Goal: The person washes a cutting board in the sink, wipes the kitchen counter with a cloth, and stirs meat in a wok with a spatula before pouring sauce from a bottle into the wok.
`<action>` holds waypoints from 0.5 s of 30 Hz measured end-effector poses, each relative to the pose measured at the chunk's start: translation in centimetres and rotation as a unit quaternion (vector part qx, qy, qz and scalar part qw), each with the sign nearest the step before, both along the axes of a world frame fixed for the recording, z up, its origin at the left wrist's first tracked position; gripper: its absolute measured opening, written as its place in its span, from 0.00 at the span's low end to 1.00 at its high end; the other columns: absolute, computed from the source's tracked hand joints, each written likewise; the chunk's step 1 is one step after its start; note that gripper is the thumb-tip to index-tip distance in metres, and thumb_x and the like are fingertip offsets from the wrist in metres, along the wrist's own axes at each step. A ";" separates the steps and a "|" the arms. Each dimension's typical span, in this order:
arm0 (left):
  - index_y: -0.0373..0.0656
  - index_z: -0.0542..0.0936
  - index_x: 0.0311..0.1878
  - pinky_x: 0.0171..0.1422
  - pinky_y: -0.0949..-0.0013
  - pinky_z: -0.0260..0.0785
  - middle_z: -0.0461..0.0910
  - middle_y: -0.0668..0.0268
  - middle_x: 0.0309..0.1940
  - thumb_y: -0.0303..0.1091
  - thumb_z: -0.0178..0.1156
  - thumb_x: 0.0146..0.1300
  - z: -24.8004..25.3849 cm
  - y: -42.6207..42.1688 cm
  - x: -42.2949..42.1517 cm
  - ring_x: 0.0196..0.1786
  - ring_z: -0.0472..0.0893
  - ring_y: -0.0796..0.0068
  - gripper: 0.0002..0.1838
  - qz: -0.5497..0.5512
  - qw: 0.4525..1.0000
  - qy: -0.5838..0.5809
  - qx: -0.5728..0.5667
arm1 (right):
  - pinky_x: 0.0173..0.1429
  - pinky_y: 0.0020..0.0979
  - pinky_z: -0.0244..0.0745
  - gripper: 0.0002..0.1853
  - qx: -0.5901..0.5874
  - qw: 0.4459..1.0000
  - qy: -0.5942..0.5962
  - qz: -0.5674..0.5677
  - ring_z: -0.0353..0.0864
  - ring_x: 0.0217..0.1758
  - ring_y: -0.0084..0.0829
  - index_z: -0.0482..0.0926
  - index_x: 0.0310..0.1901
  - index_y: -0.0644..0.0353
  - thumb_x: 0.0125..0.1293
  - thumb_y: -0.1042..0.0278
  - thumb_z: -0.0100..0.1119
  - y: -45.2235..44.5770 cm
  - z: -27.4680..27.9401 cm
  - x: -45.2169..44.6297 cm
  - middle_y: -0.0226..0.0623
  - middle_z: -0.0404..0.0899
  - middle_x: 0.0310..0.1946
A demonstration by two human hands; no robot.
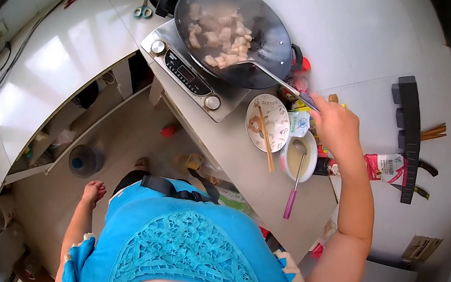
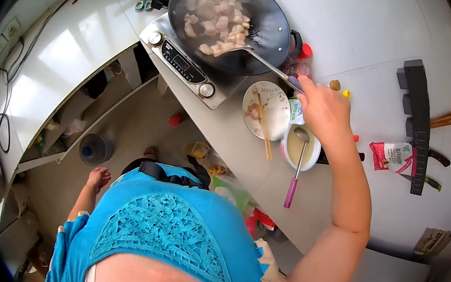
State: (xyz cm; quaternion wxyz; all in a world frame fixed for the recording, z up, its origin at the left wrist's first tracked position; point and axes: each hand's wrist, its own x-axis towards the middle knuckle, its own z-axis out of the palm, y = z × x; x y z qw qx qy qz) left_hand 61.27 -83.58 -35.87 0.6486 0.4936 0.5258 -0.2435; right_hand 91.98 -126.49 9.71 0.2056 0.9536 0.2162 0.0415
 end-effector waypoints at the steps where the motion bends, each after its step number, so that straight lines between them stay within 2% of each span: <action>1: 0.47 0.74 0.40 0.31 0.79 0.71 0.77 0.71 0.29 0.35 0.48 0.66 0.2 -0.1 0.3 0.29 0.77 0.80 0.06 -0.008 1.000 -0.008 -0.002 | 0.31 0.42 0.70 0.17 -0.006 1.000 0.003 -0.003 0.79 0.31 0.41 0.74 0.51 0.50 0.60 0.62 0.57 1.4 -1.6 2.0 0.39 0.79 0.27; 2: 0.47 0.74 0.41 0.32 0.79 0.71 0.77 0.70 0.29 0.35 0.48 0.66 0.2 -0.2 0.6 0.29 0.77 0.80 0.06 -0.010 1.000 -0.015 -0.004 | 0.35 0.42 0.72 0.17 0.017 0.998 0.028 -0.046 0.80 0.35 0.41 0.74 0.52 0.49 0.61 0.60 0.56 2.7 -2.6 3.9 0.40 0.80 0.30; 3: 0.47 0.74 0.41 0.32 0.79 0.71 0.77 0.70 0.30 0.35 0.48 0.66 0.2 -0.1 1.0 0.29 0.77 0.80 0.07 -0.012 1.000 -0.023 -0.005 | 0.44 0.41 0.73 0.17 0.065 0.995 0.028 -0.069 0.79 0.40 0.44 0.76 0.52 0.45 0.61 0.55 0.55 3.4 -2.6 5.4 0.42 0.81 0.34; 4: 0.47 0.74 0.41 0.33 0.78 0.71 0.77 0.70 0.30 0.35 0.48 0.66 0.5 -0.1 1.4 0.29 0.77 0.80 0.07 -0.014 0.999 -0.030 -0.008 | 0.47 0.40 0.73 0.18 0.116 0.989 0.030 -0.082 0.79 0.42 0.43 0.78 0.50 0.47 0.59 0.55 0.57 3.3 -2.7 7.0 0.41 0.81 0.35; 6: 0.47 0.74 0.42 0.34 0.78 0.71 0.77 0.70 0.30 0.35 0.48 0.66 1.6 -0.3 1.9 0.30 0.77 0.80 0.07 -0.003 0.999 -0.054 -0.004 | 0.40 0.35 0.73 0.17 0.197 0.972 0.097 -0.082 0.80 0.33 0.35 0.79 0.47 0.53 0.59 0.56 0.58 1.3 -1.4 10.0 0.38 0.81 0.30; 8: 0.47 0.74 0.42 0.34 0.77 0.72 0.77 0.70 0.31 0.34 0.48 0.66 2.0 -0.6 1.4 0.30 0.77 0.79 0.07 0.014 0.998 -0.064 -0.006 | 0.26 0.27 0.67 0.14 0.236 0.932 0.193 -0.197 0.74 0.22 0.23 0.79 0.43 0.58 0.59 0.59 0.59 0.0 1.8 12.0 0.33 0.77 0.22; 10: 0.47 0.74 0.42 0.35 0.76 0.72 0.77 0.70 0.32 0.34 0.48 0.66 1.9 -0.9 0.5 0.31 0.77 0.79 0.06 0.036 0.997 -0.066 -0.011 | 0.21 0.23 0.63 0.11 0.249 0.905 0.204 -0.280 0.68 0.16 0.18 0.78 0.37 0.58 0.60 0.59 0.57 -1.9 3.8 14.3 0.28 0.72 0.17; 15: 0.47 0.74 0.42 0.33 0.76 0.71 0.77 0.70 0.32 0.34 0.50 0.65 -0.2 -1.5 -4.4 0.30 0.77 0.78 0.06 0.080 0.996 -0.024 -0.018 | 0.15 0.20 0.56 0.09 0.216 0.883 0.198 -0.366 0.62 0.12 0.16 0.74 0.32 0.54 0.63 0.58 0.51 -2.8 4.1 19.3 0.26 0.69 0.14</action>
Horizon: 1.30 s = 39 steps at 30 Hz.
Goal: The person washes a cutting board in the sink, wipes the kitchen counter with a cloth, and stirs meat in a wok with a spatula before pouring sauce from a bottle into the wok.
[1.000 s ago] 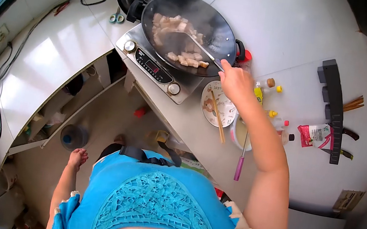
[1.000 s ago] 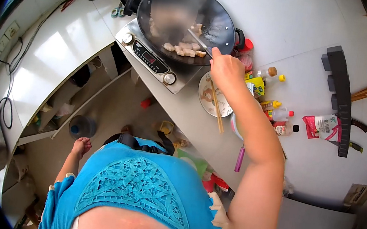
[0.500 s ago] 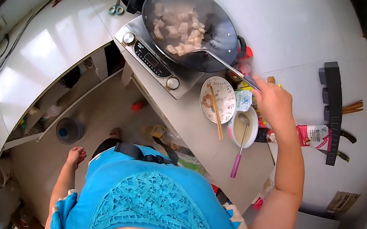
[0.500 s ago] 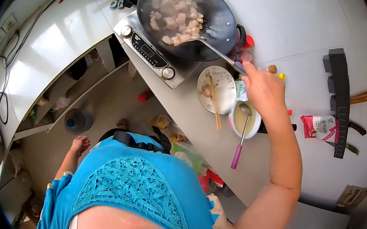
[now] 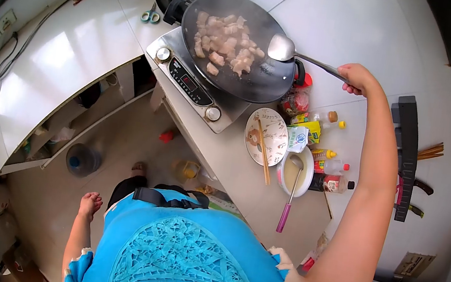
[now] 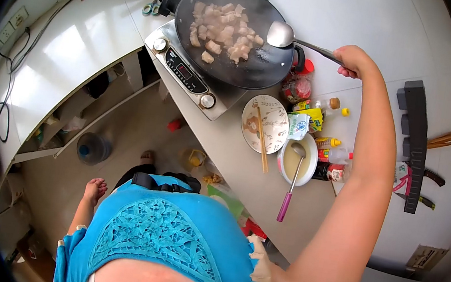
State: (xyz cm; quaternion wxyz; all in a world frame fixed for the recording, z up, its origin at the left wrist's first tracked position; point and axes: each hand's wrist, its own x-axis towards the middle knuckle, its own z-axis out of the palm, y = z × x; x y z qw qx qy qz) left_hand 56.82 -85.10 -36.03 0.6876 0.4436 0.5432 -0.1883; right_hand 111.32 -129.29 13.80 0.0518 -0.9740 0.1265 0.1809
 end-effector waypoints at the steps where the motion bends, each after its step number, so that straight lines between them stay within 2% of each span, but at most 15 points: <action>1: 0.46 0.74 0.42 0.33 0.76 0.71 0.77 0.70 0.32 0.35 0.51 0.64 -0.2 -0.3 -1.0 0.30 0.77 0.78 0.06 0.010 1.000 0.007 -0.002 | 0.14 0.19 0.55 0.09 -0.012 1.000 0.015 -0.006 0.61 0.11 0.16 0.74 0.31 0.53 0.63 0.58 0.49 0.4 -0.7 0.7 0.26 0.69 0.14; 2: 0.46 0.73 0.40 0.30 0.77 0.70 0.76 0.70 0.29 0.35 0.51 0.64 -0.4 -0.5 -2.0 0.28 0.76 0.79 0.05 0.036 0.999 0.014 -0.002 | 0.13 0.19 0.54 0.09 0.018 0.999 0.025 -0.015 0.60 0.11 0.15 0.73 0.30 0.52 0.63 0.59 0.47 0.6 -1.8 1.0 0.25 0.68 0.14; 5: 0.46 0.73 0.39 0.27 0.79 0.69 0.75 0.70 0.27 0.34 0.53 0.63 -1.7 -0.1 -4.8 0.25 0.75 0.79 0.05 0.066 0.997 0.019 -0.027 | 0.12 0.15 0.50 0.12 0.145 0.981 0.098 -0.083 0.56 0.10 0.12 0.71 0.28 0.50 0.65 0.55 0.49 2.4 -5.5 1.4 0.24 0.67 0.13; 8: 0.46 0.72 0.37 0.25 0.79 0.68 0.74 0.71 0.26 0.35 0.54 0.63 -3.1 0.6 -6.1 0.24 0.74 0.80 0.04 0.075 0.996 0.016 -0.038 | 0.13 0.16 0.50 0.12 0.246 0.959 0.117 -0.078 0.54 0.11 0.12 0.76 0.33 0.51 0.66 0.53 0.51 4.6 -7.3 0.4 0.24 0.68 0.15; 11: 0.46 0.73 0.38 0.26 0.79 0.69 0.75 0.70 0.27 0.35 0.53 0.63 -0.2 0.5 -4.0 0.25 0.75 0.80 0.05 0.062 0.998 0.026 0.006 | 0.13 0.19 0.52 0.13 0.173 0.981 0.059 0.066 0.54 0.12 0.13 0.80 0.41 0.51 0.65 0.53 0.53 5.6 -6.7 -0.7 0.24 0.68 0.15; 12: 0.46 0.73 0.39 0.27 0.79 0.69 0.75 0.70 0.28 0.35 0.53 0.63 0.2 0.5 -3.3 0.26 0.76 0.79 0.06 0.052 0.998 0.022 0.010 | 0.18 0.27 0.63 0.15 0.148 0.978 0.037 0.140 0.66 0.14 0.22 0.81 0.47 0.50 0.63 0.54 0.55 5.6 -6.1 -1.3 0.30 0.73 0.17; 15: 0.46 0.74 0.41 0.31 0.78 0.71 0.76 0.69 0.30 0.36 0.52 0.64 0.8 0.6 -1.1 0.29 0.77 0.78 0.07 0.022 1.000 0.008 0.018 | 0.27 0.35 0.71 0.17 0.005 0.917 -0.138 0.373 0.77 0.24 0.33 0.80 0.50 0.49 0.61 0.56 0.57 5.7 -5.4 -4.7 0.37 0.79 0.23; 16: 0.46 0.74 0.42 0.33 0.77 0.71 0.77 0.69 0.31 0.36 0.51 0.64 1.0 0.5 -0.3 0.30 0.77 0.78 0.07 0.013 1.000 0.003 0.019 | 0.36 0.40 0.73 0.17 -0.064 0.914 -0.155 0.369 0.80 0.34 0.40 0.79 0.50 0.50 0.59 0.59 0.57 6.9 -4.3 -7.4 0.37 0.81 0.30; 22: 0.46 0.75 0.43 0.38 0.76 0.73 0.77 0.68 0.33 0.35 0.48 0.67 1.3 0.3 3.4 0.33 0.78 0.77 0.08 -0.039 0.999 -0.017 0.020 | 0.28 0.37 0.72 0.15 -0.205 0.820 -0.255 0.469 0.78 0.26 0.36 0.78 0.49 0.48 0.59 0.62 0.58 6.3 -2.3 -17.6 0.35 0.76 0.21; 28: 0.46 0.75 0.42 0.38 0.76 0.73 0.77 0.68 0.32 0.35 0.47 0.67 0.6 0.9 4.1 0.33 0.78 0.77 0.08 -0.061 0.998 0.000 0.025 | 0.24 0.35 0.71 0.16 -0.242 0.807 -0.241 0.482 0.77 0.23 0.36 0.76 0.49 0.50 0.57 0.66 0.57 6.4 0.0 -23.8 0.36 0.73 0.19; 31: 0.46 0.75 0.42 0.37 0.76 0.73 0.77 0.69 0.32 0.35 0.47 0.67 0.1 1.4 3.9 0.32 0.78 0.77 0.08 -0.072 0.997 0.012 0.025 | 0.25 0.35 0.73 0.18 -0.259 0.807 -0.228 0.479 0.79 0.24 0.35 0.75 0.50 0.55 0.55 0.72 0.55 7.4 -5.5 -21.0 0.37 0.75 0.21; 33: 0.47 0.75 0.42 0.37 0.76 0.73 0.77 0.69 0.31 0.35 0.48 0.67 0.0 1.4 3.8 0.32 0.78 0.78 0.08 -0.077 0.997 0.015 0.023 | 0.25 0.38 0.72 0.17 -0.284 0.821 -0.214 0.446 0.79 0.26 0.40 0.72 0.53 0.52 0.61 0.65 0.54 8.9 -8.5 -17.6 0.40 0.73 0.21; 35: 0.47 0.75 0.42 0.36 0.76 0.73 0.77 0.69 0.31 0.35 0.48 0.67 0.0 1.6 3.8 0.32 0.78 0.78 0.08 -0.081 0.996 0.011 0.022 | 0.26 0.39 0.73 0.16 -0.277 0.823 -0.243 0.433 0.80 0.28 0.41 0.73 0.51 0.53 0.62 0.65 0.53 9.4 -9.6 -14.0 0.43 0.75 0.22; 37: 0.47 0.75 0.42 0.36 0.76 0.73 0.77 0.69 0.31 0.35 0.48 0.66 -0.1 1.8 3.8 0.31 0.78 0.78 0.07 -0.080 0.997 -0.003 0.013 | 0.33 0.39 0.76 0.09 -0.246 0.856 -0.221 0.398 0.82 0.30 0.42 0.76 0.41 0.58 0.60 0.68 0.52 9.3 -7.7 -12.3 0.44 0.80 0.27; 39: 0.47 0.75 0.42 0.35 0.76 0.72 0.77 0.69 0.31 0.35 0.48 0.66 -0.4 1.5 3.6 0.31 0.78 0.78 0.07 -0.071 0.997 -0.011 0.006 | 0.36 0.41 0.75 0.10 -0.210 0.888 -0.230 0.339 0.81 0.31 0.44 0.78 0.41 0.55 0.63 0.62 0.51 7.7 -4.6 -11.7 0.44 0.81 0.29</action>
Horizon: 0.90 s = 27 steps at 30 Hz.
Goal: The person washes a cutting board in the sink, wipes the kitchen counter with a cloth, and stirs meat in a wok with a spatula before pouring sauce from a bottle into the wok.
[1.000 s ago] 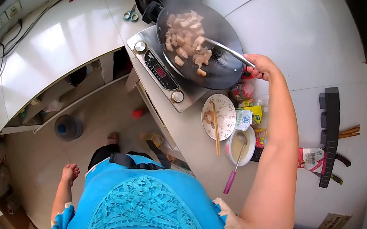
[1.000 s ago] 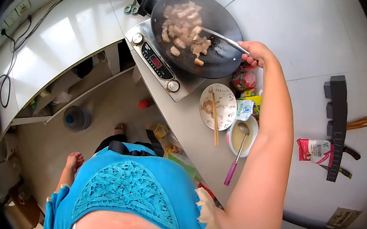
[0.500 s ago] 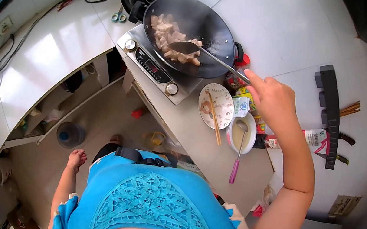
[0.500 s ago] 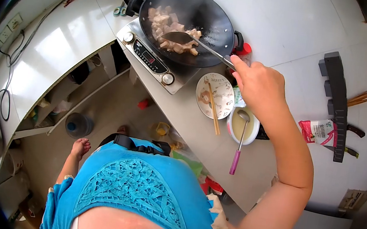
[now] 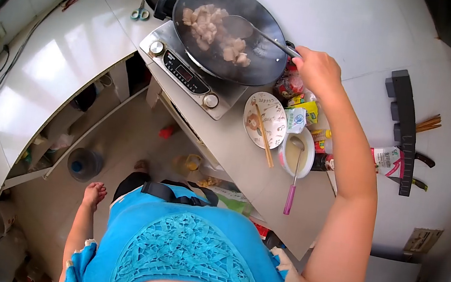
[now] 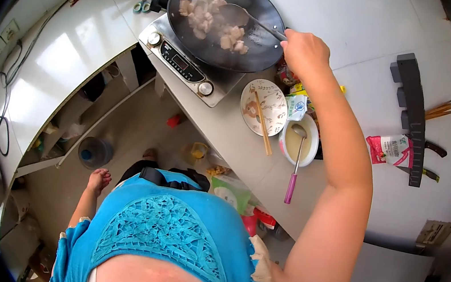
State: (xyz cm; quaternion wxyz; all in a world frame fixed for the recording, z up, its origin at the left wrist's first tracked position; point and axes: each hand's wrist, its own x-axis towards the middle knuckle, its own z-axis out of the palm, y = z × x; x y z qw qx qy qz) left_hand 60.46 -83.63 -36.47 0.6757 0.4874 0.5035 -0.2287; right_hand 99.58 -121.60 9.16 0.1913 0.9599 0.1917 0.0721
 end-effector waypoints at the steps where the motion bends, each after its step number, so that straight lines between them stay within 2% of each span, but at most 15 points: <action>1: 0.47 0.75 0.42 0.35 0.76 0.72 0.77 0.69 0.31 0.35 0.48 0.66 -0.1 -0.2 -0.2 0.30 0.78 0.77 0.07 0.007 1.000 0.000 -0.001 | 0.36 0.41 0.74 0.12 0.017 1.000 -0.017 -0.011 0.81 0.32 0.43 0.78 0.43 0.53 0.63 0.60 0.51 -1.7 0.6 0.8 0.43 0.81 0.29; 2: 0.47 0.75 0.42 0.34 0.76 0.72 0.77 0.69 0.31 0.35 0.48 0.66 -0.4 -0.3 -0.5 0.30 0.78 0.77 0.07 0.015 1.000 -0.001 -0.001 | 0.36 0.42 0.74 0.13 0.035 0.999 -0.033 -0.020 0.81 0.33 0.42 0.79 0.45 0.52 0.63 0.59 0.51 -3.5 0.8 1.7 0.43 0.81 0.28; 4: 0.47 0.75 0.42 0.34 0.76 0.72 0.77 0.69 0.31 0.35 0.48 0.66 -1.8 -0.1 -1.6 0.30 0.78 0.77 0.07 0.029 0.999 0.005 -0.019 | 0.34 0.40 0.74 0.14 0.090 0.988 0.027 -0.119 0.80 0.30 0.39 0.78 0.47 0.52 0.64 0.58 0.50 -5.8 0.8 2.7 0.43 0.80 0.28; 8: 0.46 0.74 0.41 0.32 0.76 0.72 0.77 0.69 0.30 0.35 0.49 0.66 -1.5 -0.3 -2.8 0.29 0.77 0.77 0.07 0.055 0.998 0.038 -0.008 | 0.23 0.34 0.69 0.16 0.254 0.933 0.152 -0.203 0.72 0.17 0.30 0.77 0.50 0.53 0.65 0.57 0.49 -11.6 -5.3 4.6 0.37 0.77 0.22; 10: 0.46 0.74 0.41 0.30 0.77 0.72 0.77 0.69 0.29 0.35 0.50 0.65 -2.6 0.3 -3.9 0.28 0.77 0.78 0.07 0.063 0.997 0.032 -0.017 | 0.15 0.28 0.59 0.17 0.348 0.832 0.265 -0.342 0.62 0.12 0.22 0.75 0.52 0.52 0.67 0.55 0.48 -8.2 -6.2 1.0 0.31 0.71 0.18; 12: 0.45 0.74 0.41 0.29 0.77 0.71 0.77 0.68 0.29 0.35 0.50 0.65 -3.0 0.7 -4.3 0.27 0.77 0.78 0.07 0.066 0.997 0.032 -0.020 | 0.14 0.26 0.54 0.16 0.401 0.767 0.328 -0.378 0.57 0.12 0.18 0.75 0.52 0.50 0.68 0.56 0.47 -5.5 -6.6 -1.9 0.26 0.66 0.15; 13: 0.45 0.74 0.41 0.29 0.78 0.71 0.76 0.68 0.28 0.35 0.50 0.65 -2.8 1.1 -4.3 0.27 0.77 0.78 0.07 0.061 0.997 0.036 -0.017 | 0.13 0.25 0.53 0.15 0.414 0.759 0.332 -0.377 0.56 0.11 0.17 0.74 0.52 0.50 0.68 0.57 0.46 -4.8 -6.4 -2.7 0.26 0.66 0.16; 16: 0.45 0.75 0.41 0.29 0.78 0.71 0.77 0.69 0.28 0.35 0.50 0.65 -1.8 1.8 -3.1 0.27 0.77 0.78 0.07 0.040 0.998 0.046 0.001 | 0.13 0.24 0.53 0.15 0.429 0.755 0.338 -0.362 0.55 0.11 0.16 0.73 0.53 0.51 0.68 0.58 0.46 -5.1 -5.4 -3.1 0.26 0.67 0.17; 17: 0.46 0.75 0.41 0.29 0.78 0.71 0.77 0.69 0.28 0.35 0.50 0.65 -1.3 1.7 -2.4 0.27 0.77 0.78 0.07 0.033 0.998 0.048 0.007 | 0.15 0.23 0.55 0.16 0.406 0.770 0.355 -0.341 0.60 0.14 0.17 0.74 0.54 0.52 0.67 0.59 0.48 -5.1 -4.4 -3.3 0.27 0.68 0.20; 20: 0.47 0.75 0.42 0.32 0.78 0.72 0.77 0.69 0.29 0.34 0.49 0.65 0.1 1.4 -0.4 0.29 0.78 0.78 0.07 0.013 0.999 0.027 0.016 | 0.15 0.22 0.56 0.17 0.418 0.816 0.293 -0.270 0.64 0.18 0.17 0.75 0.54 0.52 0.66 0.59 0.51 -6.2 -4.0 -2.7 0.26 0.69 0.22; 21: 0.47 0.75 0.42 0.33 0.78 0.72 0.77 0.70 0.29 0.34 0.49 0.65 0.4 1.2 0.1 0.30 0.78 0.78 0.07 0.005 1.000 0.019 0.011 | 0.23 0.26 0.66 0.18 0.367 0.862 0.242 -0.253 0.72 0.25 0.23 0.76 0.53 0.54 0.65 0.58 0.52 -6.3 -3.4 -2.0 0.29 0.75 0.25; 22: 0.47 0.75 0.42 0.34 0.78 0.72 0.78 0.70 0.30 0.34 0.48 0.66 0.5 1.0 0.7 0.30 0.78 0.78 0.07 -0.001 1.000 0.010 0.006 | 0.36 0.32 0.71 0.18 0.318 0.918 0.156 -0.176 0.77 0.31 0.30 0.75 0.53 0.56 0.65 0.58 0.51 -7.5 -4.6 -0.7 0.33 0.79 0.29; 24: 0.47 0.75 0.42 0.36 0.78 0.72 0.78 0.70 0.31 0.34 0.47 0.66 0.8 0.6 1.6 0.31 0.78 0.78 0.08 -0.005 1.000 -0.009 0.000 | 0.46 0.35 0.70 0.18 0.281 0.931 0.128 -0.195 0.79 0.37 0.36 0.75 0.52 0.57 0.65 0.59 0.49 -8.9 -5.3 1.8 0.37 0.81 0.33; 27: 0.47 0.75 0.42 0.37 0.78 0.72 0.78 0.69 0.31 0.35 0.48 0.66 1.8 -0.4 2.1 0.31 0.78 0.79 0.08 0.002 1.000 -0.024 -0.001 | 0.42 0.33 0.70 0.17 0.325 0.911 0.134 -0.215 0.77 0.34 0.32 0.76 0.51 0.57 0.65 0.60 0.48 -10.4 -7.9 4.8 0.35 0.79 0.28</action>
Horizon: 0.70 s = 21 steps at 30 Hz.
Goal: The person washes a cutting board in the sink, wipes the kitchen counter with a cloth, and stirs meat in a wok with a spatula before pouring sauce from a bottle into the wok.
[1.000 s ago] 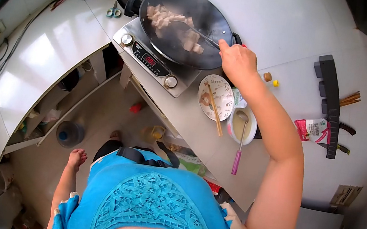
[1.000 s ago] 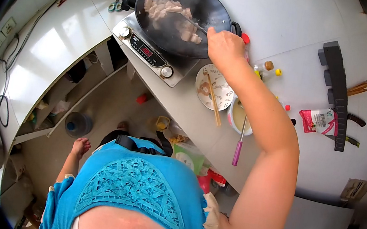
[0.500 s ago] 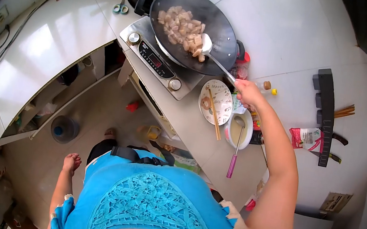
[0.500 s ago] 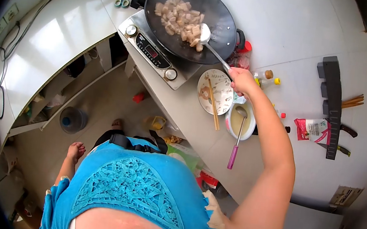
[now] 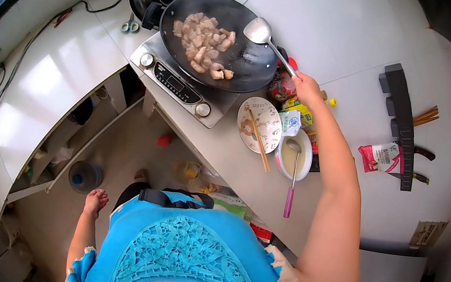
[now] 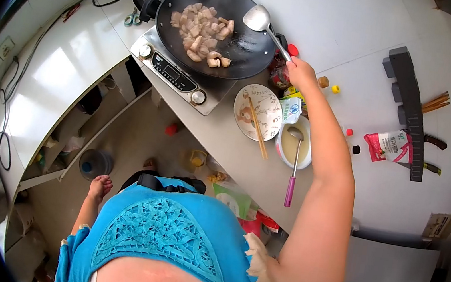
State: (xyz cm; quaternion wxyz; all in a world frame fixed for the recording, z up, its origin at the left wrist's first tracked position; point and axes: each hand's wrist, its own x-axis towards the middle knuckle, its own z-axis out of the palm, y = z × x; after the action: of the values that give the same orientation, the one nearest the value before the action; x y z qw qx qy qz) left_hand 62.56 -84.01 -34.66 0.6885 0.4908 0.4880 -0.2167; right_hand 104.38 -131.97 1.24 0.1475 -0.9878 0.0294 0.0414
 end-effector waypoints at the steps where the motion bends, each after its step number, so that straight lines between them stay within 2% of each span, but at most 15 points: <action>1: 0.46 0.75 0.42 0.36 0.77 0.72 0.78 0.69 0.31 0.35 0.48 0.66 0.7 -0.3 -0.2 0.31 0.78 0.79 0.08 0.008 1.000 -0.001 0.001 | 0.32 0.32 0.69 0.16 0.043 0.999 0.032 0.005 0.73 0.25 0.28 0.77 0.50 0.54 0.66 0.58 0.48 0.4 -0.7 0.2 0.33 0.75 0.24; 3: 0.46 0.75 0.42 0.36 0.77 0.73 0.78 0.69 0.31 0.35 0.49 0.66 1.7 -0.5 -0.7 0.31 0.78 0.79 0.08 0.018 1.000 -0.001 0.006 | 0.20 0.28 0.61 0.16 0.132 0.976 0.158 -0.072 0.64 0.17 0.22 0.76 0.52 0.50 0.67 0.56 0.48 2.1 -1.8 -0.3 0.28 0.70 0.20; 5: 0.46 0.75 0.41 0.35 0.76 0.73 0.77 0.68 0.30 0.35 0.49 0.66 0.9 -0.1 -2.0 0.31 0.78 0.78 0.07 0.031 0.999 0.022 0.009 | 0.16 0.23 0.53 0.19 0.243 0.937 0.239 -0.076 0.56 0.13 0.18 0.71 0.58 0.47 0.68 0.55 0.48 4.4 -2.9 -1.7 0.25 0.67 0.19; 6: 0.46 0.75 0.41 0.34 0.76 0.73 0.77 0.68 0.30 0.35 0.49 0.66 0.2 0.2 -2.7 0.30 0.78 0.78 0.07 0.034 0.999 0.032 0.010 | 0.16 0.22 0.52 0.22 0.251 0.931 0.255 -0.073 0.54 0.13 0.17 0.67 0.62 0.47 0.68 0.55 0.49 5.7 -2.5 -2.6 0.24 0.64 0.18; 9: 0.46 0.75 0.40 0.33 0.75 0.73 0.77 0.68 0.29 0.35 0.49 0.66 -2.0 1.3 -4.7 0.30 0.78 0.77 0.07 0.045 0.997 0.059 0.013 | 0.16 0.21 0.52 0.21 0.272 0.932 0.238 -0.039 0.55 0.14 0.16 0.68 0.61 0.46 0.68 0.55 0.48 5.5 -2.1 -3.5 0.23 0.64 0.18; 10: 0.45 0.75 0.40 0.33 0.75 0.73 0.77 0.68 0.29 0.35 0.49 0.66 -1.9 1.4 -5.0 0.29 0.78 0.77 0.07 0.046 0.996 0.068 0.021 | 0.18 0.28 0.60 0.20 0.229 0.949 0.219 -0.003 0.64 0.15 0.24 0.70 0.60 0.49 0.67 0.56 0.49 5.3 -1.6 -3.8 0.30 0.69 0.19; 11: 0.45 0.75 0.40 0.33 0.75 0.73 0.77 0.68 0.29 0.35 0.49 0.66 -1.8 1.5 -4.9 0.29 0.78 0.77 0.07 0.042 0.997 0.066 0.022 | 0.21 0.31 0.63 0.20 0.165 0.973 0.148 0.071 0.67 0.17 0.28 0.70 0.59 0.51 0.67 0.57 0.49 5.2 -1.2 -4.2 0.34 0.71 0.20; 13: 0.45 0.75 0.40 0.33 0.75 0.73 0.77 0.68 0.29 0.35 0.49 0.66 -1.9 1.7 -5.0 0.30 0.78 0.77 0.08 0.032 0.997 0.065 0.023 | 0.26 0.36 0.69 0.21 0.030 0.977 0.004 0.211 0.74 0.21 0.37 0.70 0.59 0.53 0.66 0.59 0.50 5.6 0.4 -6.4 0.41 0.75 0.22; 16: 0.45 0.75 0.41 0.34 0.76 0.73 0.77 0.69 0.30 0.35 0.48 0.67 -2.0 1.4 -3.5 0.30 0.78 0.77 0.08 0.015 0.998 0.055 0.028 | 0.36 0.41 0.71 0.20 -0.109 0.975 -0.054 0.185 0.77 0.31 0.45 0.71 0.57 0.56 0.64 0.62 0.52 7.7 4.3 -10.0 0.46 0.77 0.26; 19: 0.45 0.75 0.42 0.34 0.76 0.73 0.77 0.69 0.30 0.35 0.48 0.66 -1.9 1.1 -1.4 0.31 0.78 0.78 0.08 -0.010 1.000 0.023 0.008 | 0.36 0.38 0.70 0.17 -0.177 0.953 -0.100 0.224 0.76 0.30 0.43 0.75 0.54 0.53 0.63 0.64 0.52 8.3 6.3 -11.7 0.44 0.78 0.25; 21: 0.46 0.75 0.42 0.34 0.76 0.72 0.77 0.69 0.31 0.34 0.48 0.66 -1.1 0.7 0.2 0.31 0.78 0.78 0.07 -0.013 1.000 -0.001 -0.005 | 0.33 0.41 0.70 0.17 -0.177 0.944 -0.131 0.247 0.76 0.28 0.44 0.74 0.54 0.55 0.63 0.65 0.52 7.9 7.9 -12.9 0.43 0.77 0.22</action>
State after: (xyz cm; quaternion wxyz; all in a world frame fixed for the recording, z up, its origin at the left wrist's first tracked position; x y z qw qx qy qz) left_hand 62.74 -83.36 -35.77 0.6886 0.4936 0.4801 -0.2273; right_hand 91.48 -124.03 9.17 -0.0416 -0.9710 -0.2280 -0.0591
